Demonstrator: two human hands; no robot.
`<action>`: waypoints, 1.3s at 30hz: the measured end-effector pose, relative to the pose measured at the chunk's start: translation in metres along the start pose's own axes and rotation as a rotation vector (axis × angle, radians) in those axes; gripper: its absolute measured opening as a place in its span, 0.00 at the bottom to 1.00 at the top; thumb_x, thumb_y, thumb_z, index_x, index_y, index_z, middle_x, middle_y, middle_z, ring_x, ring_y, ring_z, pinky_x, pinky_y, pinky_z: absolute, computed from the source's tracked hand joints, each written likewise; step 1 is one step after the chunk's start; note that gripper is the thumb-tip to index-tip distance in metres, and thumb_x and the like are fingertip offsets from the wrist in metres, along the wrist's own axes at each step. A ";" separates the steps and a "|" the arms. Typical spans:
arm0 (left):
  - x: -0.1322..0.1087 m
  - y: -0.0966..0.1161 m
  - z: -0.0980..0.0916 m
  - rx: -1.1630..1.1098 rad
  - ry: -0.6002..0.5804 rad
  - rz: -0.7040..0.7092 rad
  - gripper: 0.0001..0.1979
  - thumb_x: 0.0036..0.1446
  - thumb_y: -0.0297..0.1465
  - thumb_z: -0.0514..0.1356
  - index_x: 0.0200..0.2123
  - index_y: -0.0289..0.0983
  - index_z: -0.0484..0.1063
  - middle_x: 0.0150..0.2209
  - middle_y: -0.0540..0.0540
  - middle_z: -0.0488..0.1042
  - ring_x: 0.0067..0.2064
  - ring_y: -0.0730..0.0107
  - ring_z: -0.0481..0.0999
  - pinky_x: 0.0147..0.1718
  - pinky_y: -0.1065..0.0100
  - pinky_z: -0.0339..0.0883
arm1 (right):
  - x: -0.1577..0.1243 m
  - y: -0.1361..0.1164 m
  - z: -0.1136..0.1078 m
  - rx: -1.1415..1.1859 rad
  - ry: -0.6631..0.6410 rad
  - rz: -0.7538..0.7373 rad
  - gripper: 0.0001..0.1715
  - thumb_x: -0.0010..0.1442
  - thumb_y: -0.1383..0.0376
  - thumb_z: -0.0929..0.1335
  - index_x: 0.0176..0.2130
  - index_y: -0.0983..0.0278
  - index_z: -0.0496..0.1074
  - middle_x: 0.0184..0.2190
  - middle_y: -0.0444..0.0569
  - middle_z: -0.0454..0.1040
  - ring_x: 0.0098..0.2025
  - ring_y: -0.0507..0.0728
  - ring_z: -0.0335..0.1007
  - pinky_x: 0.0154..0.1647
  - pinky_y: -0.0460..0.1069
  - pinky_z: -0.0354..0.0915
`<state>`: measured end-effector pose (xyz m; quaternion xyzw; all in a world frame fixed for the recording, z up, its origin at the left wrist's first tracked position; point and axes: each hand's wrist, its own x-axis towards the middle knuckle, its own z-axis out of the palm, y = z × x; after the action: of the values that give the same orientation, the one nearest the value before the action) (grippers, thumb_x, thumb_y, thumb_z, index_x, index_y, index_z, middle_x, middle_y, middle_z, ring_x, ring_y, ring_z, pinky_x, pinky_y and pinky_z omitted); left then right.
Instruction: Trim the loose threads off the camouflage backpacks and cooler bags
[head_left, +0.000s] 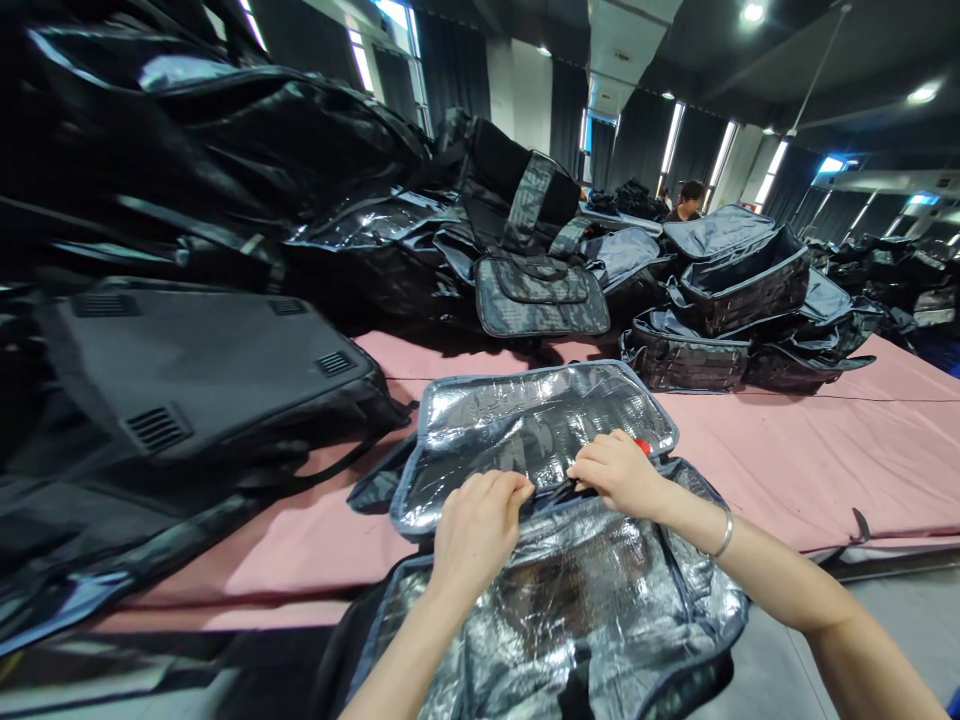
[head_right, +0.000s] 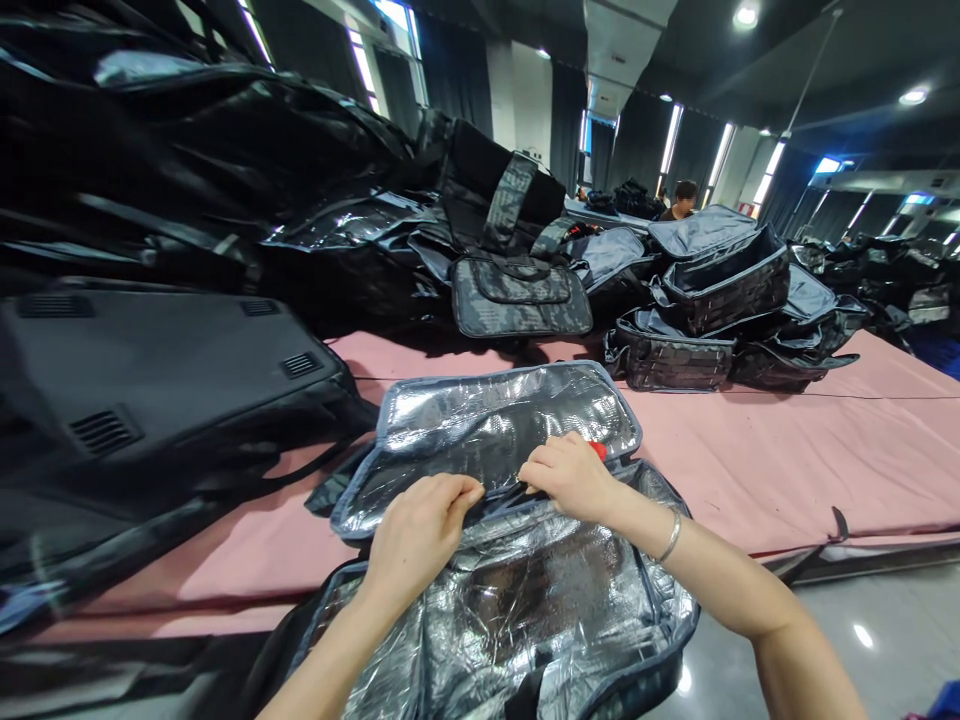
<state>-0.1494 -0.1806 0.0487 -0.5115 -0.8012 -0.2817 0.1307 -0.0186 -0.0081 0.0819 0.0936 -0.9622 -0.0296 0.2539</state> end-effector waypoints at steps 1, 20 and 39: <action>0.000 0.000 0.001 -0.005 0.012 0.011 0.13 0.62 0.32 0.48 0.28 0.38 0.69 0.28 0.48 0.74 0.32 0.64 0.70 0.30 0.65 0.58 | -0.001 0.000 0.000 0.035 0.000 0.037 0.03 0.61 0.68 0.65 0.35 0.64 0.68 0.31 0.47 0.73 0.33 0.54 0.63 0.34 0.49 0.51; -0.025 -0.023 -0.008 0.075 0.283 0.373 0.13 0.58 0.21 0.52 0.37 0.41 0.74 0.30 0.47 0.74 0.32 0.69 0.69 0.33 0.69 0.64 | -0.030 -0.022 0.026 0.164 0.106 0.257 0.18 0.52 0.80 0.62 0.39 0.62 0.69 0.35 0.48 0.72 0.37 0.55 0.65 0.35 0.49 0.57; -0.029 -0.023 0.002 0.053 0.305 0.477 0.13 0.56 0.18 0.53 0.38 0.37 0.73 0.32 0.45 0.76 0.32 0.67 0.68 0.33 0.66 0.64 | -0.016 -0.075 0.014 0.336 -0.016 0.760 0.11 0.56 0.62 0.66 0.41 0.62 0.67 0.24 0.43 0.72 0.26 0.56 0.70 0.29 0.47 0.61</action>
<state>-0.1570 -0.2085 0.0248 -0.6336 -0.6366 -0.2956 0.3255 0.0005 -0.0780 0.0539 -0.2283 -0.9218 0.2228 0.2205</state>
